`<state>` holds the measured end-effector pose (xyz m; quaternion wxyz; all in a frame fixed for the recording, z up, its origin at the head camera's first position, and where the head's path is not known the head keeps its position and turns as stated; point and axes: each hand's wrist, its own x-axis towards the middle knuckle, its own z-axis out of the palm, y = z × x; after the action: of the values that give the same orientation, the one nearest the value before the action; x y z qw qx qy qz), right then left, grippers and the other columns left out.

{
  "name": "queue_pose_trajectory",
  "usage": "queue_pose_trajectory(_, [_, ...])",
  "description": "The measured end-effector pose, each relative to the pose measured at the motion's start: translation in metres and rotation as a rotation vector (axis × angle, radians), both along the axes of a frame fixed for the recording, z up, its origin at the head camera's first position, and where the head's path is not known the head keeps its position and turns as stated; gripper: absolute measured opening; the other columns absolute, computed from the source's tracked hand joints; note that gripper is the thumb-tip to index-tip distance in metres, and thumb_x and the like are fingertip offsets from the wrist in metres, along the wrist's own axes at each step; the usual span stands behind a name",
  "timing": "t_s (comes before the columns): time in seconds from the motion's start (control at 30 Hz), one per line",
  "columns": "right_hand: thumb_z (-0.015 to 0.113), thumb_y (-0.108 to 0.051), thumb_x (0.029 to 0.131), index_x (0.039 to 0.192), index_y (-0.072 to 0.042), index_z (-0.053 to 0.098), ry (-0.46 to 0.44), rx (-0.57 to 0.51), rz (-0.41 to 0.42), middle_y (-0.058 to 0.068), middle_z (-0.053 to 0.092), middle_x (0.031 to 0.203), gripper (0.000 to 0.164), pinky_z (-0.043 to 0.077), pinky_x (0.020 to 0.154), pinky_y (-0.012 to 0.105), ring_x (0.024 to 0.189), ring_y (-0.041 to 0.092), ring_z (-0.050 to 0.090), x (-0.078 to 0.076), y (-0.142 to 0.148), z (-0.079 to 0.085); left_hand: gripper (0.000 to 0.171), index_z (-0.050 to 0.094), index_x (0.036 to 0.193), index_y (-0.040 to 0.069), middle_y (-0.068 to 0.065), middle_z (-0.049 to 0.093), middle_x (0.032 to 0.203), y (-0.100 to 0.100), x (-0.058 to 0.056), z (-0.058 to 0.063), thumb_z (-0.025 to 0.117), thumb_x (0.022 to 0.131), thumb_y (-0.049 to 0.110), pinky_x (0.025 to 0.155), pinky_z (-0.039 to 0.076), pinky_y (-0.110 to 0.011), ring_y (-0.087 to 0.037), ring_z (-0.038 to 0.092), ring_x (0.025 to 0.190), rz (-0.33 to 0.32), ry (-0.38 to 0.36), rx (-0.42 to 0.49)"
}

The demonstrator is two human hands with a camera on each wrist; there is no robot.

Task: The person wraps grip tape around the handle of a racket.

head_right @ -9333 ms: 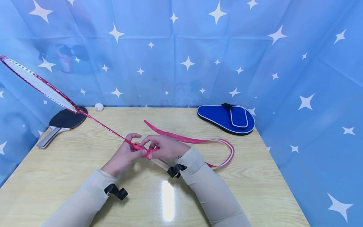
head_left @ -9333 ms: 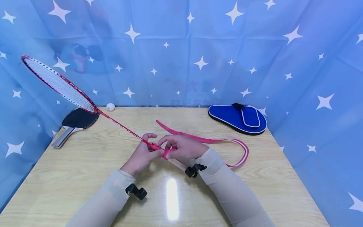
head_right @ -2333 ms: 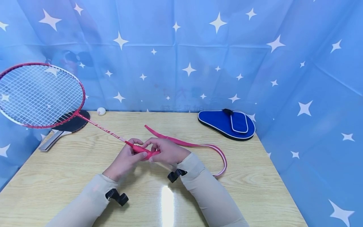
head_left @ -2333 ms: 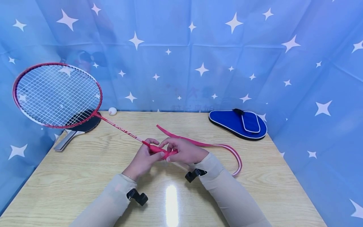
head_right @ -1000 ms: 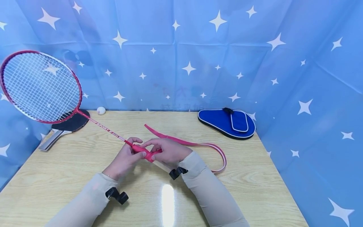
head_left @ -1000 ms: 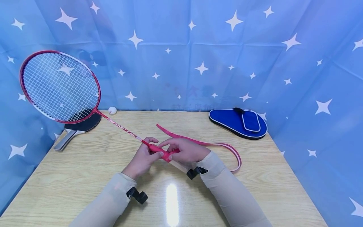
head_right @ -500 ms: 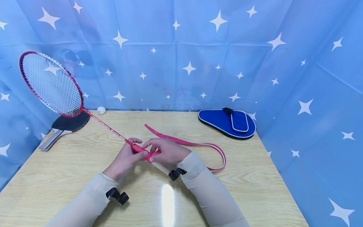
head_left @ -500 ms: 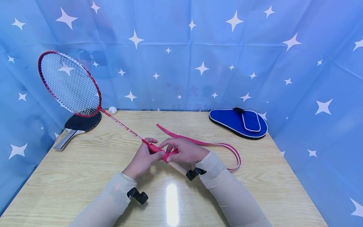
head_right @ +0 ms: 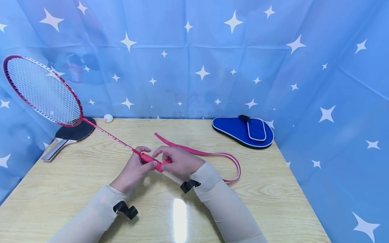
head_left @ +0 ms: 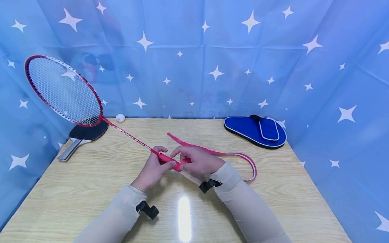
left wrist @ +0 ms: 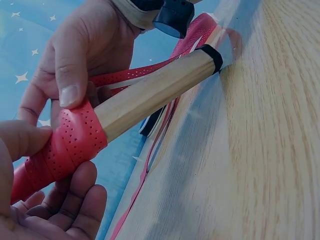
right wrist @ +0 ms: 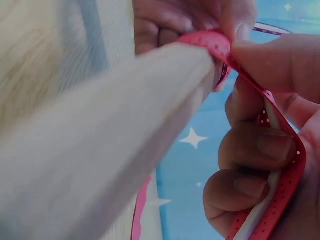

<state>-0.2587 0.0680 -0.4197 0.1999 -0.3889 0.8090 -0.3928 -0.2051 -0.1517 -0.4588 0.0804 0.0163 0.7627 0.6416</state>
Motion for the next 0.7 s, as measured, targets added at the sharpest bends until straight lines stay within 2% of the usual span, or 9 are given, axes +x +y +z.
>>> queue_pose_trajectory(0.27, [0.080,-0.011,0.093,0.138,-0.014,0.061,-0.047,-0.023,-0.014,0.001,0.066,0.087,0.049,0.056,0.067,0.028,0.071,0.019,0.059,-0.0052,0.0018,-0.0045,0.061,0.036,0.143,0.006,-0.016,0.068,0.116,0.0009,-0.0003,-0.0005,0.075,0.096,0.011,0.088,0.054,-0.028,-0.024,0.064,0.099,-0.001,0.003,0.007])
queue_pose_trajectory(0.37, [0.078,-0.012,0.095,0.141,-0.015,0.060,-0.050,-0.023,0.002,-0.002,0.070,0.094,0.050,0.057,0.069,0.029,0.075,0.020,0.061,-0.0063,0.0030,-0.0062,0.061,0.036,0.143,0.007,-0.016,0.069,0.115,0.0007,-0.0006,-0.0012,0.074,0.096,0.011,0.089,0.053,-0.030,-0.024,0.064,0.099,-0.004,0.005,0.007])
queue_pose_trajectory(0.57, [0.077,-0.013,0.097,0.149,-0.023,0.058,-0.122,-0.008,0.011,-0.008,0.076,0.110,0.057,0.062,0.088,0.033,0.102,0.013,0.072,-0.0073,0.0057,-0.0078,0.062,0.034,0.143,0.007,-0.015,0.071,0.116,-0.0003,-0.0013,-0.0017,0.074,0.096,0.009,0.091,0.054,-0.031,-0.023,0.066,0.102,-0.033,0.020,0.022])
queue_pose_trajectory(0.7, [0.078,-0.014,0.095,0.146,-0.024,0.060,-0.156,-0.032,0.023,-0.006,0.077,0.109,0.055,0.062,0.089,0.036,0.103,0.014,0.073,-0.0074,0.0054,-0.0092,0.063,0.034,0.144,0.006,-0.015,0.070,0.118,-0.0007,-0.0004,-0.0023,0.074,0.095,0.007,0.091,0.055,-0.028,-0.023,0.066,0.103,-0.045,0.018,0.047])
